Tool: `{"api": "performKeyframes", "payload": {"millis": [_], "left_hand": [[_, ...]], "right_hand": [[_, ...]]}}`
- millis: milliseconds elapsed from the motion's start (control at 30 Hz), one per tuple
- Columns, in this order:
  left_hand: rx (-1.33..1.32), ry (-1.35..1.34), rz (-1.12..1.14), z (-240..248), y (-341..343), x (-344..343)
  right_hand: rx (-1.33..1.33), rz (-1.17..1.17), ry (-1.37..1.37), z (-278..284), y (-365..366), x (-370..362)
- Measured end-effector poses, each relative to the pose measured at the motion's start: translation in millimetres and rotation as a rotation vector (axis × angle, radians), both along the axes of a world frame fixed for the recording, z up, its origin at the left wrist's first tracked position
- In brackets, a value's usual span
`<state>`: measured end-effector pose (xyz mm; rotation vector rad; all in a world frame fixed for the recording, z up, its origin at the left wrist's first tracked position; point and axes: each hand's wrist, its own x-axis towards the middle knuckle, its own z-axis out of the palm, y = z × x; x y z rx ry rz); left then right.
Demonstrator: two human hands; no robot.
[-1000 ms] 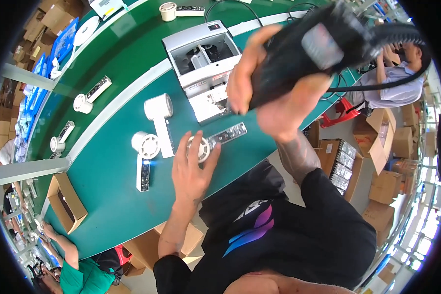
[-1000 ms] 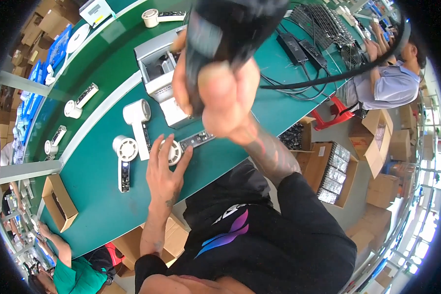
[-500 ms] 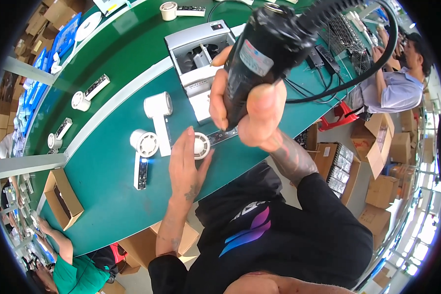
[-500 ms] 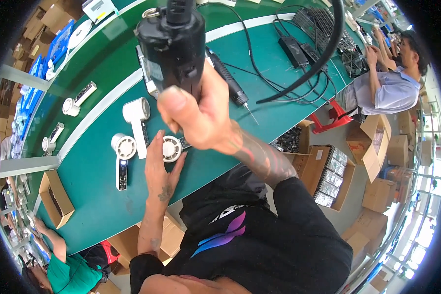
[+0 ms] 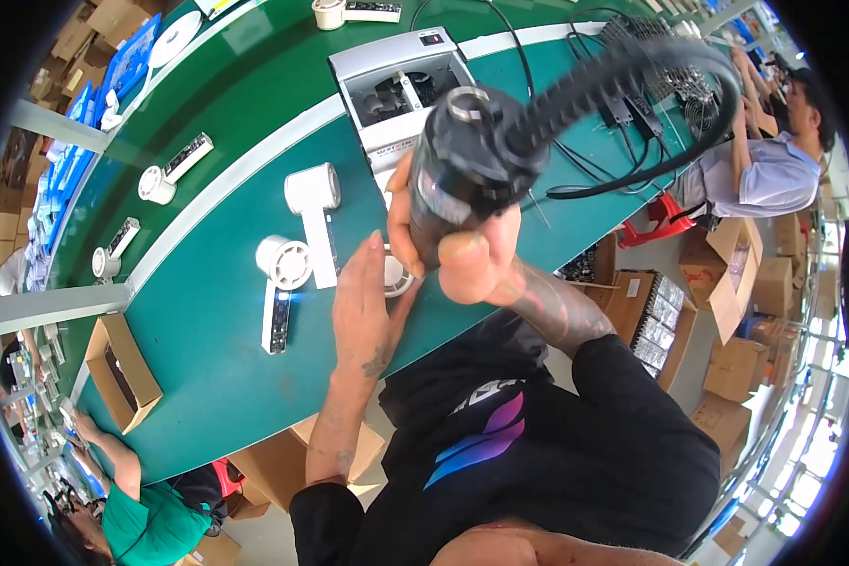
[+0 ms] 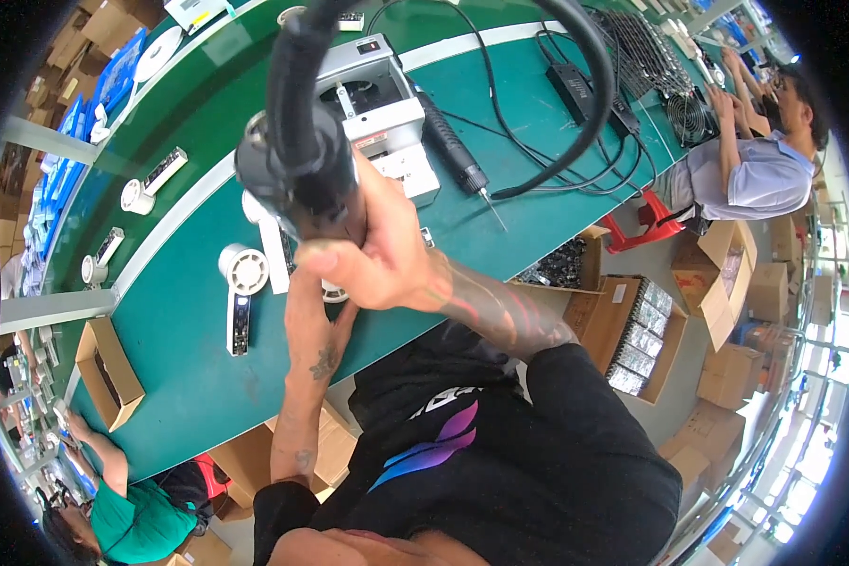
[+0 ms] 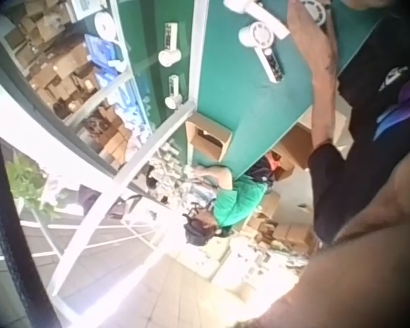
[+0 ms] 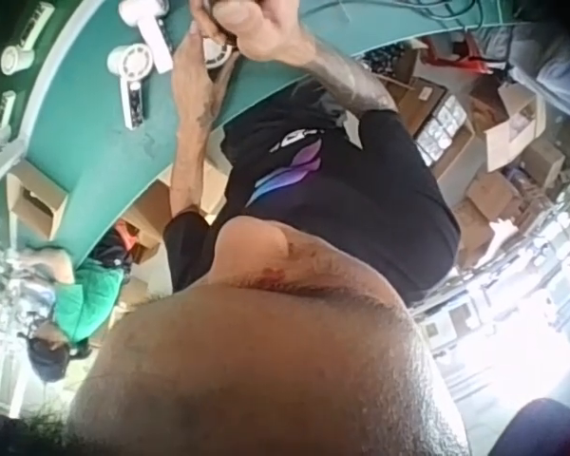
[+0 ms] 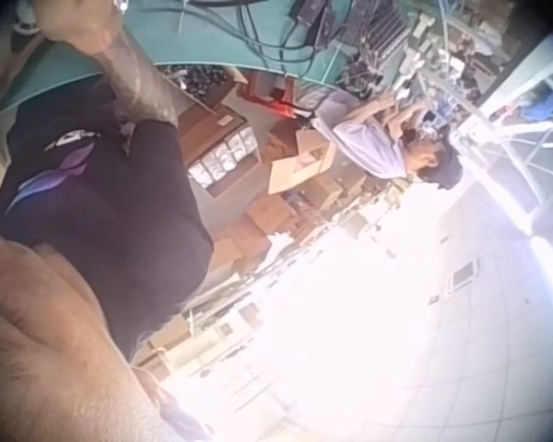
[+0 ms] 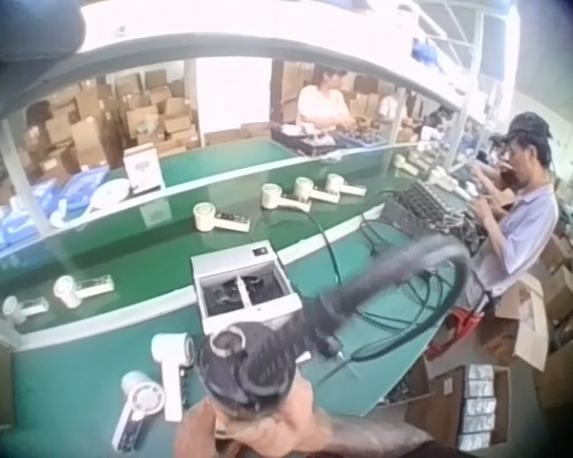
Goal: The person assembles electronic components and plastic housing onto printed circuit boards using an electric screwdriver to secure them with screws.
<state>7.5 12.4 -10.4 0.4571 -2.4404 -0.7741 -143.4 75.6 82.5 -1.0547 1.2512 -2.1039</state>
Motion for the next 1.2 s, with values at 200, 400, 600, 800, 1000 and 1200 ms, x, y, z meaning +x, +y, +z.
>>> {"api": "performKeyframes", "payload": {"millis": [200,400,600,800,1000,1200], "left_hand": [[-0.039,0.016,-0.015,2.0,-2.5,1.1],[-0.102,-0.065,-0.080,19.4,-4.3,6.1],[-0.083,0.049,0.101,77.0,-27.5,68.1],[-0.241,0.047,0.129,108.3,-181.2,-37.1],[-0.263,-0.221,0.040,17.5,-310.9,-86.2],[-0.755,-0.131,-0.113,31.9,-287.5,-219.2]], "right_hand": [[-0.051,0.042,-0.033,-12.5,4.7,5.6],[-0.007,0.290,-0.207,-40.8,29.1,-7.3],[-0.538,0.048,-0.471,4.8,80.1,-53.9],[-0.204,-0.021,-0.773,-56.6,80.0,-37.0],[-0.054,-0.043,-0.836,-83.7,80.6,-36.0],[-0.131,0.024,-0.936,-101.9,100.5,-52.3]]}}
